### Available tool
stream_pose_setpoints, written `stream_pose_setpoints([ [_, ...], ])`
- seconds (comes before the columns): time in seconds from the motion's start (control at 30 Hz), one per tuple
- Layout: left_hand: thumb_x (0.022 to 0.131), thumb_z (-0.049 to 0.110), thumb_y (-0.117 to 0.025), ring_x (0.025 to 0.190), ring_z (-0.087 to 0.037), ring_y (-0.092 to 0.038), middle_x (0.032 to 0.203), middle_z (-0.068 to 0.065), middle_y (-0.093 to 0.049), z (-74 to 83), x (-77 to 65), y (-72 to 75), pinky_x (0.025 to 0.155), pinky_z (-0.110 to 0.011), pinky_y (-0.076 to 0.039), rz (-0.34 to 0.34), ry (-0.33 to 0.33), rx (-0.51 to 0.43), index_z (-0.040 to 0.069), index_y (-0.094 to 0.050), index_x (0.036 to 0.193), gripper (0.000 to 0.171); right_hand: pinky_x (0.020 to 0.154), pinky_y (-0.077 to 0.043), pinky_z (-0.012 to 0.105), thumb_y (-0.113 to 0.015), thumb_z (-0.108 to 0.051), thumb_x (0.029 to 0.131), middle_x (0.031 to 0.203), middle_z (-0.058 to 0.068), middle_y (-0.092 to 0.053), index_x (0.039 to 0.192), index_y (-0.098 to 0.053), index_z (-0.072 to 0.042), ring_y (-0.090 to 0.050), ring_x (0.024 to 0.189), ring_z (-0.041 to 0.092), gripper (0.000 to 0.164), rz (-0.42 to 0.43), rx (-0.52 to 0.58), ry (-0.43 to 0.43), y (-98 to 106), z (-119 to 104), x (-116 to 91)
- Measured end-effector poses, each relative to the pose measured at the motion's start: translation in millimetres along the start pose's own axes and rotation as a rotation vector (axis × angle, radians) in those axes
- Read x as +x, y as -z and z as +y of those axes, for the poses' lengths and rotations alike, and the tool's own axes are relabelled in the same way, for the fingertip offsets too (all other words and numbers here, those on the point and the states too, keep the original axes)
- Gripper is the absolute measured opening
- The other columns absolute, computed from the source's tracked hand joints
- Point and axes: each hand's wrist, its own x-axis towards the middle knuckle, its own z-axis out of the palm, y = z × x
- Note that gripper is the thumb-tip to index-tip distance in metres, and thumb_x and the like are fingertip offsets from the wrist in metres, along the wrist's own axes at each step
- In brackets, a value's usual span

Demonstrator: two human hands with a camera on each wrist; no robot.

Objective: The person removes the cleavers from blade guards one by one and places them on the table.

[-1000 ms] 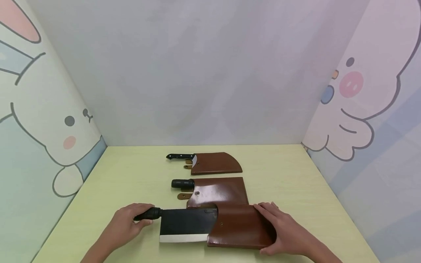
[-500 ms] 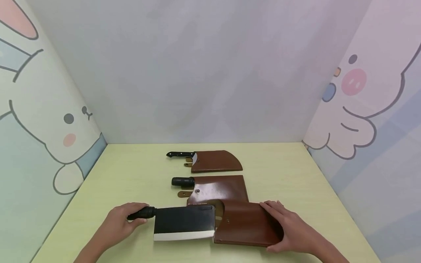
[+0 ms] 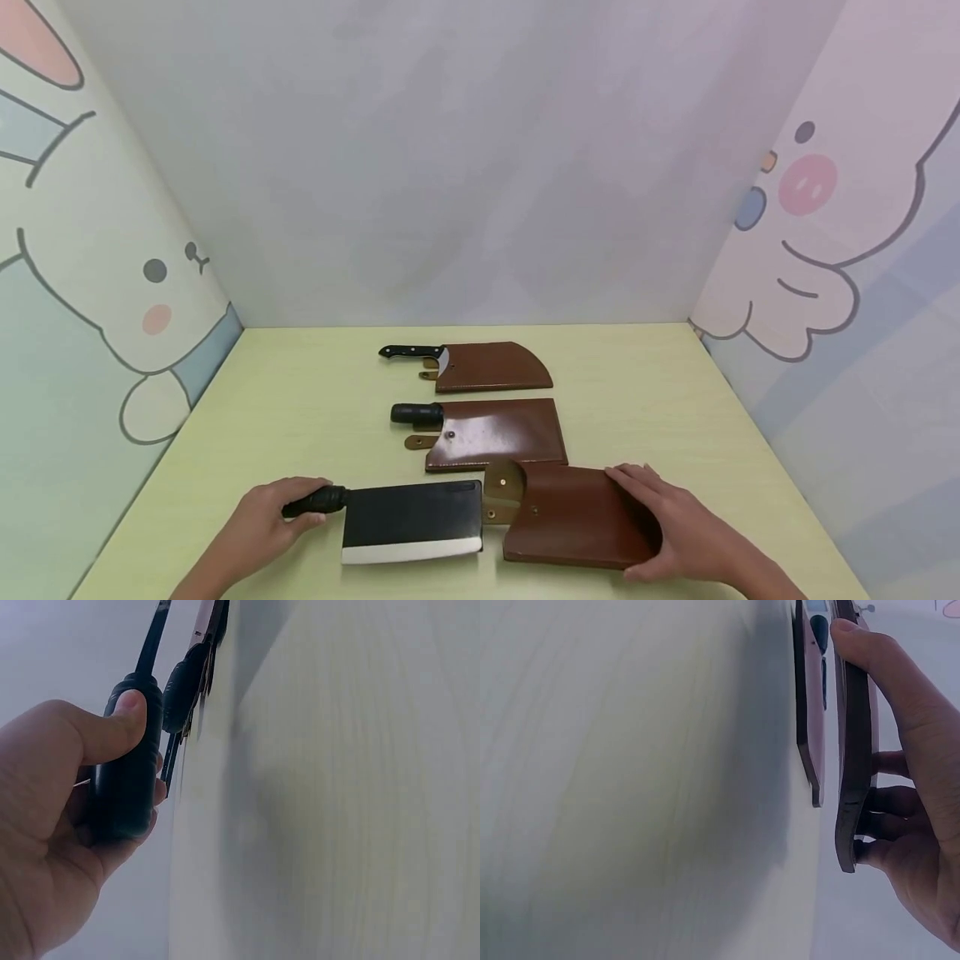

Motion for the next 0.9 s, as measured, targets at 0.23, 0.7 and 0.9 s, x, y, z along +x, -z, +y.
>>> stream_pose_setpoints([
  [0.23, 0.071, 0.026, -0.092, 0.091, -0.011, -0.073, 0.100, 0.005, -0.077, -7.1, -7.7, -2.9, 0.074, -0.035, -0.060, 0.000, -0.009, 0.005, 0.015, -0.079, 0.107, 0.041, 0.080, -0.058, 0.035, -0.083, -0.077, 0.064, 0.143, 0.000, -0.052, 0.152, -0.047, -0.019, -0.065, 0.110, 0.023, 0.112, -0.022, -0.005, -0.031, 5.6, 2.8, -7.9],
  [0.7, 0.076, 0.033, -0.088, 0.096, -0.020, -0.074, 0.105, 0.005, -0.077, -10.2, -9.8, -2.0, 0.080, -0.040, -0.060, -0.154, 0.084, -0.004, 0.017, -0.078, 0.111, 0.040, 0.078, -0.058, 0.032, -0.079, -0.079, 0.066, 0.145, 0.003, -0.050, 0.154, -0.045, -0.016, -0.063, 0.117, 0.035, 0.114, -0.144, 0.073, -0.106, 1.5, 7.0, -19.8],
  [0.9, 0.078, 0.034, -0.087, 0.100, -0.025, -0.073, 0.108, 0.004, -0.076, -8.9, -8.8, -0.9, 0.084, -0.043, -0.059, -0.232, 0.133, -0.012, 0.017, -0.078, 0.114, 0.041, 0.078, -0.057, 0.034, -0.078, -0.080, 0.066, 0.149, 0.003, -0.046, 0.156, -0.042, -0.017, -0.058, 0.124, 0.040, 0.116, -0.199, 0.095, -0.139, 1.6, 8.5, -22.7],
])
